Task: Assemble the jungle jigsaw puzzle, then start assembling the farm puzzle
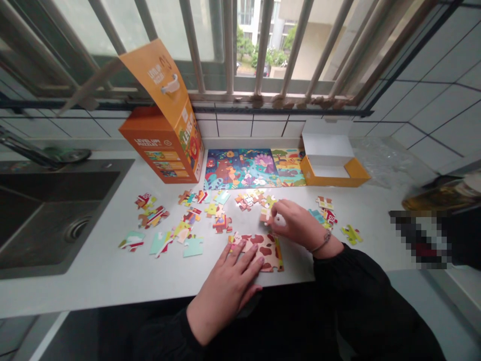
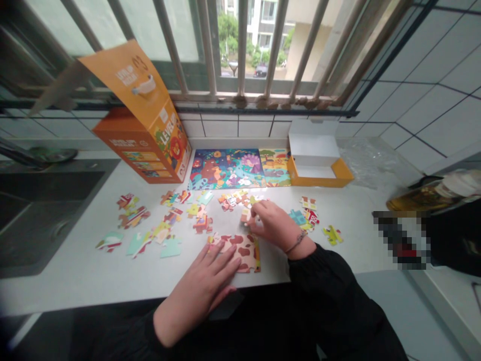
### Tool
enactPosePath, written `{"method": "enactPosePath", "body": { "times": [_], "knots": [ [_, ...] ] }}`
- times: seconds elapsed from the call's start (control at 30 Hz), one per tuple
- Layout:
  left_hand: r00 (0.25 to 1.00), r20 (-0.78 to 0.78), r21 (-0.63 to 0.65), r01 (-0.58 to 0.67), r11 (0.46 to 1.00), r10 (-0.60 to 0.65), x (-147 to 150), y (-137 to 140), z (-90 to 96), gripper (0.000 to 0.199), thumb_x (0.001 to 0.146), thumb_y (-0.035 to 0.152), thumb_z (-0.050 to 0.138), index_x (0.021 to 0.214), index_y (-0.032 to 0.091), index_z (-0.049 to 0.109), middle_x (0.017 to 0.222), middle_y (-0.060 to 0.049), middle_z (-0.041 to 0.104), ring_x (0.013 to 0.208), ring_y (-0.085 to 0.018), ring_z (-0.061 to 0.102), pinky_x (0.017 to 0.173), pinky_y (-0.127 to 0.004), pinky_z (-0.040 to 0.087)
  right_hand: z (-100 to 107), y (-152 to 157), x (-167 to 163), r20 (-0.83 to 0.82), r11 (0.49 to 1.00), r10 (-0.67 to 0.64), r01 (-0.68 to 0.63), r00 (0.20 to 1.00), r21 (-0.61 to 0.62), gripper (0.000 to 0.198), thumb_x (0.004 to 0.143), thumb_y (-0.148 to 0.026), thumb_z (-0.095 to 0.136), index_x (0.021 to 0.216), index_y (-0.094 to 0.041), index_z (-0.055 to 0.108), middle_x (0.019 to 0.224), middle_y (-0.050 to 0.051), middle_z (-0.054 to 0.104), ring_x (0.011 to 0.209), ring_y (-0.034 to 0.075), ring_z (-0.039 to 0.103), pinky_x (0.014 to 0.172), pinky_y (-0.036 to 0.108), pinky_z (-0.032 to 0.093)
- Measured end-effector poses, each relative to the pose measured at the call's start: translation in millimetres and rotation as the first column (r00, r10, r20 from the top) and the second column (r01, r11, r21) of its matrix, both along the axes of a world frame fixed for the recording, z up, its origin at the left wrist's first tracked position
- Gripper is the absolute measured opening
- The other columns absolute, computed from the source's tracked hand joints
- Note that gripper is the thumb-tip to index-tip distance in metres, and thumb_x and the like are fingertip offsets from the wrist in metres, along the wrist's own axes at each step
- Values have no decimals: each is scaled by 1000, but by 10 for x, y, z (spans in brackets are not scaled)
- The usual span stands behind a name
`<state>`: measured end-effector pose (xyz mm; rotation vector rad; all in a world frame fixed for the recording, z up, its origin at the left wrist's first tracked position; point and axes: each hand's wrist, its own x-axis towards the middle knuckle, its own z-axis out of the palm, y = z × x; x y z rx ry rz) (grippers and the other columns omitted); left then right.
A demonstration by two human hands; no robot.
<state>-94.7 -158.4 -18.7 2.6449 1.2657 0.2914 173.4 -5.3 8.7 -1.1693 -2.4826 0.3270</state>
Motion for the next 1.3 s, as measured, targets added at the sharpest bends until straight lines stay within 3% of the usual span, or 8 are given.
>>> {"method": "enactPosePath", "body": {
  "times": [0.2,0.37,0.57,0.73,0.93,1.03,1.17,1.3],
  "knots": [
    [998,54,17,-14,1000,13,2,85,-27,50,109,41,63,158,29,58,168,-9,55,161,-38,42,130,-63,37,65,445,767,205,877,-478,453,854,159,13,95,-33,70,91,-21,66,88,10,72,82,27,66,74,36,47],
    [999,42,-2,-24,1000,24,16,244,-25,48,110,41,62,156,27,59,169,-9,54,160,-40,42,130,-65,35,-17,559,988,307,903,-427,416,850,107,14,97,-30,66,91,-20,73,91,11,77,86,26,69,77,36,49],
    [999,46,-9,-22,1000,22,93,419,11,46,110,39,61,154,26,60,170,-11,52,162,-42,39,130,-68,34,4,402,597,218,968,-252,249,943,40,26,93,-35,78,114,-19,75,112,12,80,107,30,73,93,40,55],
    [978,200,42,-74,996,65,77,417,4,41,109,28,60,149,20,62,163,-17,57,156,-37,48,127,-63,42,5,351,400,235,980,-180,195,955,-40,20,89,-27,79,107,-19,73,106,10,79,101,27,72,88,36,54],
    [822,463,8,-379,925,333,-149,212,34,14,110,25,55,109,20,69,106,-10,75,101,-26,70,94,-44,59,11,316,464,17,943,-300,300,954,-145,30,82,-23,79,109,-20,65,96,5,74,81,20,68,72,31,52],
    [753,523,-87,-419,904,399,-233,103,77,14,109,29,58,106,21,70,105,-8,76,98,-24,72,91,-41,59,75,195,424,-174,929,-328,283,929,-239,26,89,-28,74,112,-22,64,89,3,72,73,19,67,67,31,53],
    [592,576,-403,-395,825,564,-226,48,142,28,103,41,70,125,23,72,118,-9,79,98,-23,76,89,-39,63,172,-137,114,-416,856,-190,-58,889,-514,22,99,-38,71,114,-23,67,99,7,79,78,19,73,70,33,61],
    [382,579,-743,-116,659,721,-137,100,161,49,95,50,80,133,21,68,116,-10,82,99,-24,79,88,-38,65,191,-475,-374,-500,725,-69,-301,863,-619,19,99,-29,73,117,-25,72,106,4,82,85,18,77,78,33,65]
  ]
}}
